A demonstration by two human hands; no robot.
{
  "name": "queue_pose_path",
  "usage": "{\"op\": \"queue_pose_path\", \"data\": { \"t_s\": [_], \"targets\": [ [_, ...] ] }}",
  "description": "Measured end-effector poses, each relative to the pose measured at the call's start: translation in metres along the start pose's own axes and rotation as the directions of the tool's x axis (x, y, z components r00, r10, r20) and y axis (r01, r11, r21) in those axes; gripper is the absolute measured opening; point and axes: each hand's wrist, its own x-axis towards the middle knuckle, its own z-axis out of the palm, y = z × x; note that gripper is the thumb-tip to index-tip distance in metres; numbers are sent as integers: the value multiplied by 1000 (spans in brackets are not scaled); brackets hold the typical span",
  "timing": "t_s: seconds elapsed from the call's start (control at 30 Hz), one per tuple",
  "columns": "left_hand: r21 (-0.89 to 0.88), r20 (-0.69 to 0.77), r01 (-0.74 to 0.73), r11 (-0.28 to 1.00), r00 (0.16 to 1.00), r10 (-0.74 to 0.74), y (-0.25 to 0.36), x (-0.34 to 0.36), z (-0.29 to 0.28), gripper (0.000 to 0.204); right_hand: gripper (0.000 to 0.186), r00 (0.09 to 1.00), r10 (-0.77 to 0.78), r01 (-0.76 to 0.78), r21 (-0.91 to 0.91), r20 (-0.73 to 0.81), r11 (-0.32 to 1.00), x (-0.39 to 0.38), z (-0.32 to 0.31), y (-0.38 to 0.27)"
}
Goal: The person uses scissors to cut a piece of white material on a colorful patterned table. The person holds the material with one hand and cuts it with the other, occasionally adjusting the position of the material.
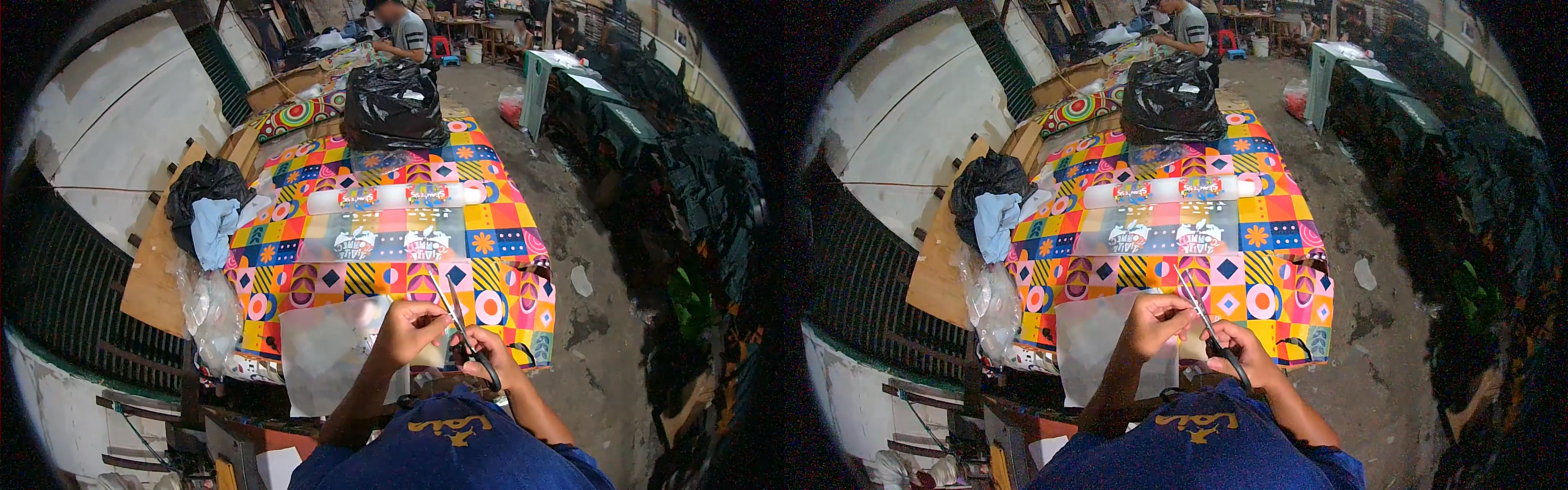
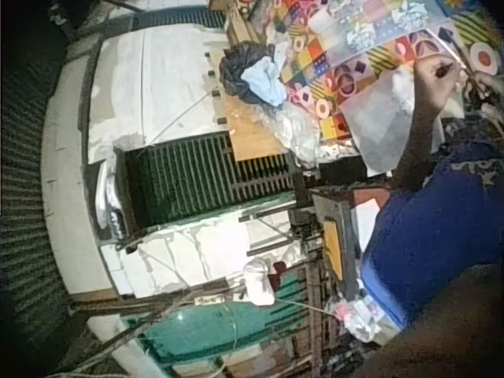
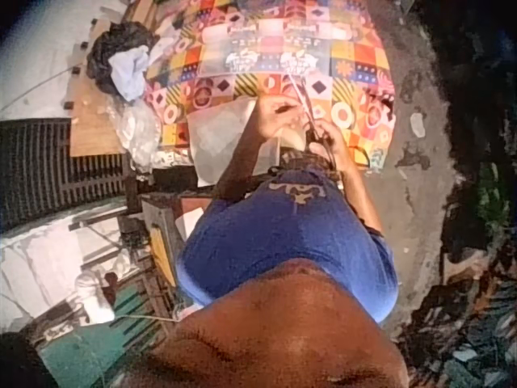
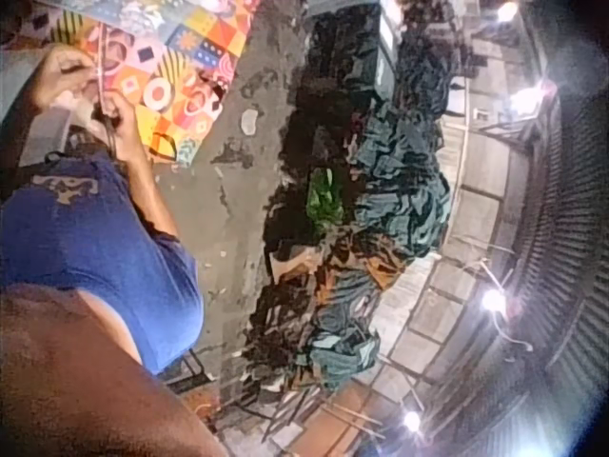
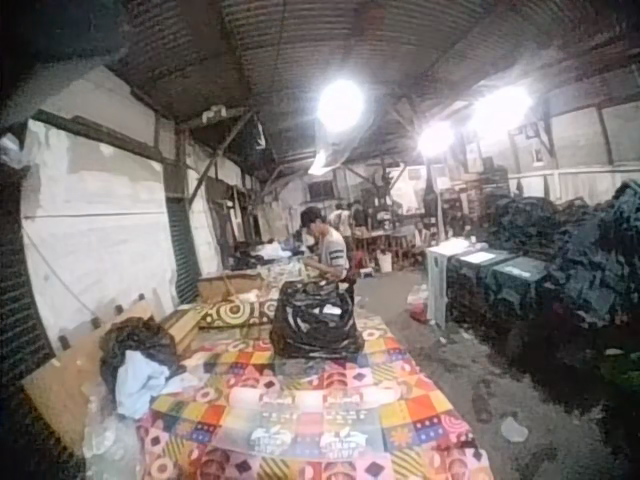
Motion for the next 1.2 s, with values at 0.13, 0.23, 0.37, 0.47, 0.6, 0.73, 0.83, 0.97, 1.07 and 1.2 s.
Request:
{"op": "queue_pose_path", "data": {
  "t_s": [0.13, 0.23, 0.37, 0.47, 0.6, 0.73, 0.83, 0.97, 1.07, 1.2],
  "targets": [
    [3, -6, -7, 1000, 1000, 7, 0, 1, 0, 11, 48, 1000, 4, -4, 15, 13, 1000, 1, -1, 2],
    [2, -15, 0, 1000, 1000, 0, -2, 1, -1, 10, 39, 1000, -24, 23, 36, 18, 999, 2, -2, 6],
    [1, -20, 13, 1000, 1000, -13, -1, 1, -1, 10, 37, 999, -45, 46, 46, -4, 998, 1, -2, 14],
    [-27, -35, 14, 1000, 999, -15, -2, 1, 0, 11, 35, 998, -49, 51, 62, -26, 997, 0, 0, 16],
    [-47, -33, 12, 999, 999, -14, -4, 1, 0, 11, 31, 1000, 7, -3, 140, -28, 990, -1, 3, 13],
    [-45, -16, 32, 998, 999, -32, -9, 3, -1, 12, 28, 996, 19, -10, 100, -90, 995, -4, 7, 24],
    [-86, -10, 26, 996, 1000, -27, -10, 3, 1, 12, 28, 987, 49, -28, 129, -156, 991, -5, 12, 25],
    [-92, -13, 14, 996, 1000, -15, -7, 2, 3, 13, 30, 985, -7, 51, 250, -171, 967, -6, 9, 28],
    [-100, -32, -18, 995, 999, 15, -8, 2, 5, 13, 33, 987, -81, 114, 257, -136, 960, -7, 6, 31],
    [-108, -63, -40, 993, 997, 33, -6, 1, 10, 12, 36, 991, -79, 96, 166, -107, 981, -9, 6, 32]
  ]
}}
